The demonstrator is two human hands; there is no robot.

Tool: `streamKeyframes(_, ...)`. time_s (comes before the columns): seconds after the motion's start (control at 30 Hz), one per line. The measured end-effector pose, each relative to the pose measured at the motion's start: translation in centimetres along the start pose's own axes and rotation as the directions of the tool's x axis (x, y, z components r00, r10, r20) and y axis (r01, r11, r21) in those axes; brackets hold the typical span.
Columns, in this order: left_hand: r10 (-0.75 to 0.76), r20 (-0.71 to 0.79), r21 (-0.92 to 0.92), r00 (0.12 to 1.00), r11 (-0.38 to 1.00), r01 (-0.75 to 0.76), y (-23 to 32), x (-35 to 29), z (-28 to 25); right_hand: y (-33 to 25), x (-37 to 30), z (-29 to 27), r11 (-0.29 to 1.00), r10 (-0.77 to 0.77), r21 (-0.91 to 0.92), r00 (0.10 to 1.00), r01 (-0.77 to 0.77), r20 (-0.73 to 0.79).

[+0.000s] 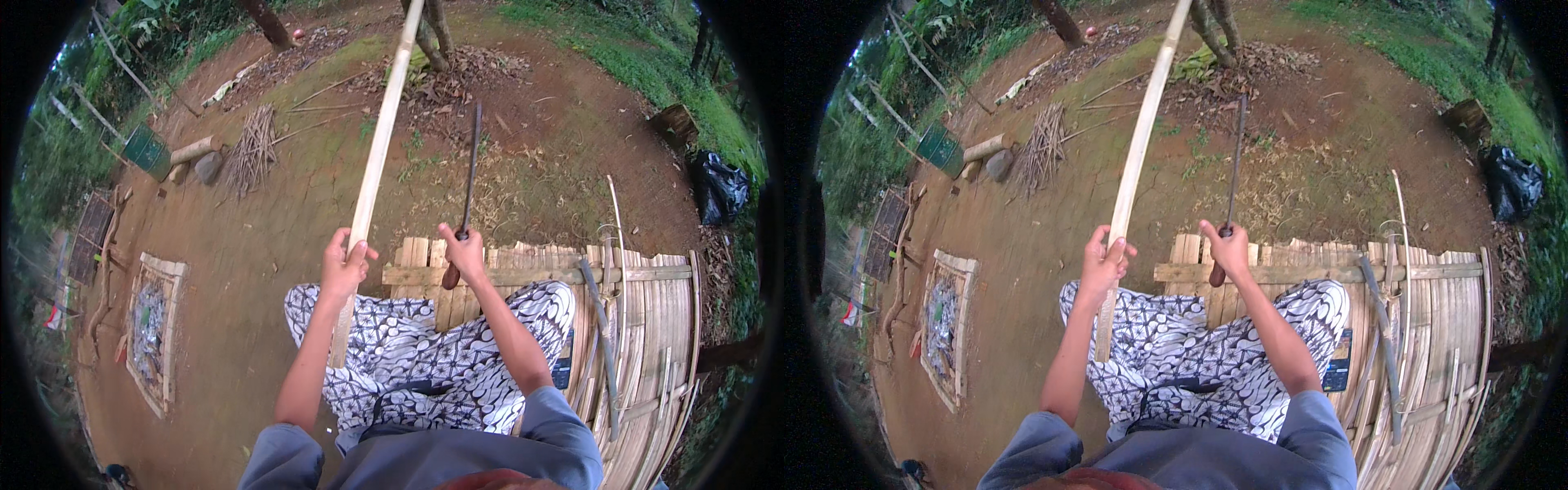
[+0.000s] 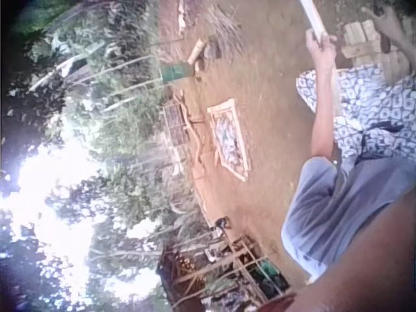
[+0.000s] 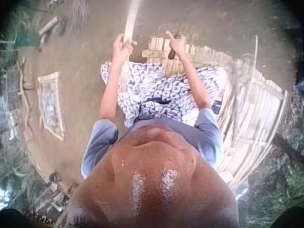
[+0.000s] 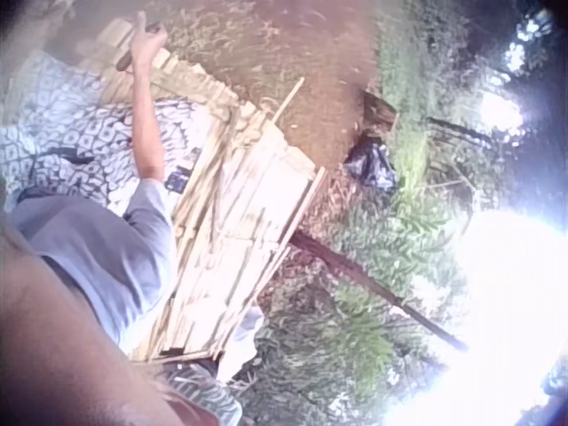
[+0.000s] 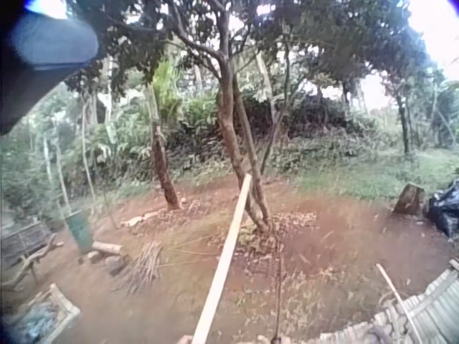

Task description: The person sits cross-legged on a bamboo mat and uses a large knife to shave and smooth a long, thin bamboo stick. They hold the stick with one hand and repeatedly scrape the blade along its length to remove the outer layer and refine the surface.

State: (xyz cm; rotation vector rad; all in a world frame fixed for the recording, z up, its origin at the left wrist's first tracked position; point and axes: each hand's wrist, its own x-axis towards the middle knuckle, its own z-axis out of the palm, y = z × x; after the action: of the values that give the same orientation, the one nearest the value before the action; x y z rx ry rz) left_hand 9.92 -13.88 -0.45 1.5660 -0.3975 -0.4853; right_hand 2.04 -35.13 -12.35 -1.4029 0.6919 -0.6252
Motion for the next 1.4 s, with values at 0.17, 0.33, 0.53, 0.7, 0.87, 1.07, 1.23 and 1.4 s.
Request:
streamKeyframes(0.17,-0.251,0.032,0.056,0.968,0.967,0.249,-0.6,-2.7,-3.1,-0.6,-0.9,0.0,0.961,-0.151,-0.207,0.973,0.185,0.173)
streamKeyframes(0.33,-0.204,-0.083,0.279,0.975,0.935,0.220,-3.3,-4.0,-3.2,-1.8,-3.6,1.4,0.691,-0.330,-0.445,0.796,0.570,0.507)
streamKeyframes(0.53,-0.014,0.020,0.643,1.000,0.766,-0.002,-5.0,-5.6,-2.9,-1.2,-6.6,2.4,0.366,-0.480,-0.419,0.555,0.831,0.680)
streamKeyframes(0.7,-0.019,0.013,0.703,1.000,0.711,0.005,-0.4,-9.0,-3.5,-0.2,-1.2,1.2,0.691,-0.159,-0.529,0.817,0.493,0.554)
streamKeyframes(0.87,0.053,0.047,0.685,0.997,0.725,-0.071,-1.5,-8.6,-4.6,-2.3,-3.1,1.1,0.731,0.051,-0.552,0.775,0.401,0.630)
streamKeyframes(1.07,-0.014,0.046,0.785,0.999,0.619,-0.028,1.8,-10.3,-3.4,-0.4,-1.6,0.4,0.597,-0.383,-0.425,0.707,0.680,0.594)
streamKeyframes(1.23,0.020,0.037,0.799,0.999,0.599,-0.041,1.8,-11.3,-5.5,-2.2,-0.4,0.0,0.831,0.142,-0.532,0.863,0.162,0.485)
streamKeyframes(1.4,0.055,0.089,0.782,0.995,0.615,-0.104,1.5,-11.0,-3.6,-1.1,-4.3,1.3,0.504,-0.445,-0.278,0.522,0.818,0.728)
